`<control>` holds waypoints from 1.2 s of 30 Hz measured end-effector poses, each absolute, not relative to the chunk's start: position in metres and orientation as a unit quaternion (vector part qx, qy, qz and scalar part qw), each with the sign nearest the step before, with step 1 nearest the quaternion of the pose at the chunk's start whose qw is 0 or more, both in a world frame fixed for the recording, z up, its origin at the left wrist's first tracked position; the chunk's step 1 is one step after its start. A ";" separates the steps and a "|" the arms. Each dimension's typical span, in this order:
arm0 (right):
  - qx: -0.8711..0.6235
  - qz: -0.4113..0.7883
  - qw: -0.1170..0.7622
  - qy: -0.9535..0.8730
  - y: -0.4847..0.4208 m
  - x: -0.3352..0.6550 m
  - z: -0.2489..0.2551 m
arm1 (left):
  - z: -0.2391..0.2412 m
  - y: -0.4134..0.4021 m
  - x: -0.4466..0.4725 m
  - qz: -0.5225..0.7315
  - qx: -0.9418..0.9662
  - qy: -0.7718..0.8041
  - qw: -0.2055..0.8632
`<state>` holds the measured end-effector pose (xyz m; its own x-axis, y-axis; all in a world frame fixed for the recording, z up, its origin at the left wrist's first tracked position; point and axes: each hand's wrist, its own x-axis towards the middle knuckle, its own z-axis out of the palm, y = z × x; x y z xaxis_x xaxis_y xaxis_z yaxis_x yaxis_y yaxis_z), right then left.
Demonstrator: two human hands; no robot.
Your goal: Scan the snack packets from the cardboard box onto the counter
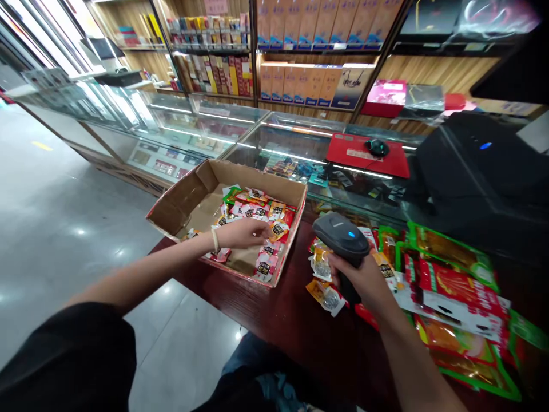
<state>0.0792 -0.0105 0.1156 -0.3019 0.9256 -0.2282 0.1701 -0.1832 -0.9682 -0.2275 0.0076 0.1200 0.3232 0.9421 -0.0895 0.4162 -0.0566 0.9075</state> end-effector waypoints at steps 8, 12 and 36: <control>-0.509 0.575 0.332 -0.547 -0.009 0.086 0.111 | 0.064 0.025 -0.200 0.027 0.761 0.443 0.474; -0.507 0.580 0.337 -0.541 -0.011 0.093 0.113 | 0.054 0.017 -0.195 0.089 0.719 0.493 0.482; -0.481 0.552 0.431 -0.527 -0.072 0.125 0.136 | 0.175 -0.029 -0.146 0.520 0.353 0.401 0.667</control>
